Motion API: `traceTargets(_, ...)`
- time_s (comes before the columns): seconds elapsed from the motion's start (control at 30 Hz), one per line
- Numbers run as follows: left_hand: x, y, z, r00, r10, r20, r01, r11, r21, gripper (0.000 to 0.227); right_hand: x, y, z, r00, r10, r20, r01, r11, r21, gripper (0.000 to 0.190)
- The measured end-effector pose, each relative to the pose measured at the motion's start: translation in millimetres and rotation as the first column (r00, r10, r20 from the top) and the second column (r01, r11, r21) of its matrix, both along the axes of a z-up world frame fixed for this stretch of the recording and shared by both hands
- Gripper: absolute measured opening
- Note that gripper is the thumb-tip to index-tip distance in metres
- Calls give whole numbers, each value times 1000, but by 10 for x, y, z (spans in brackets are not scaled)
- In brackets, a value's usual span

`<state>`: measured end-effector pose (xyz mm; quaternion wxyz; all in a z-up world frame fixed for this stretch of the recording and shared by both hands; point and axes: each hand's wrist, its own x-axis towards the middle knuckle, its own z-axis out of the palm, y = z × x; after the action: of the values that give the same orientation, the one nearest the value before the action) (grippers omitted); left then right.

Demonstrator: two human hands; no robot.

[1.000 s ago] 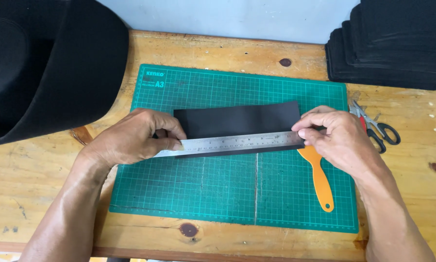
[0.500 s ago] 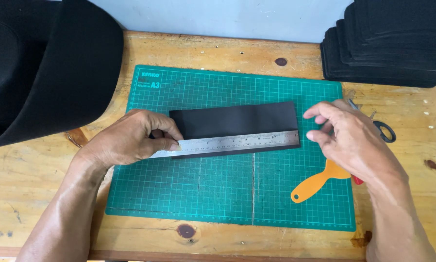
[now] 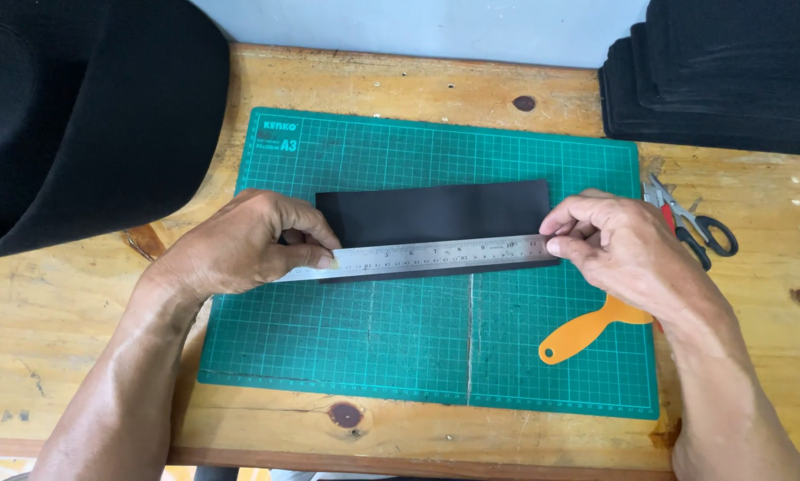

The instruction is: Measure and cut black fabric using a ruler and scissors on a cutting mat

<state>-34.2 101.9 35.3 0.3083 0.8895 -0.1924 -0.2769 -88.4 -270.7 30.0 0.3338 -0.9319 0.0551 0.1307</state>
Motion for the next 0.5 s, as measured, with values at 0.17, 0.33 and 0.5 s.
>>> traceTargets(0.17,-7,2,-12,999,-14,32,14,1000,6,14,-8,22,33,1000,-15,-20,15,1000,-27,8)
traceTargets(0.33,-14,-2,5,999,-9,36,8,1000,22,14,-11,126,159,994,-63,-86,57,996,-65,7)
traceTargets(0.5,-10,4,-5,999,-20,48,19,1000,23,14,-59,179,256,993,-82,-79,74,992,-104,15)
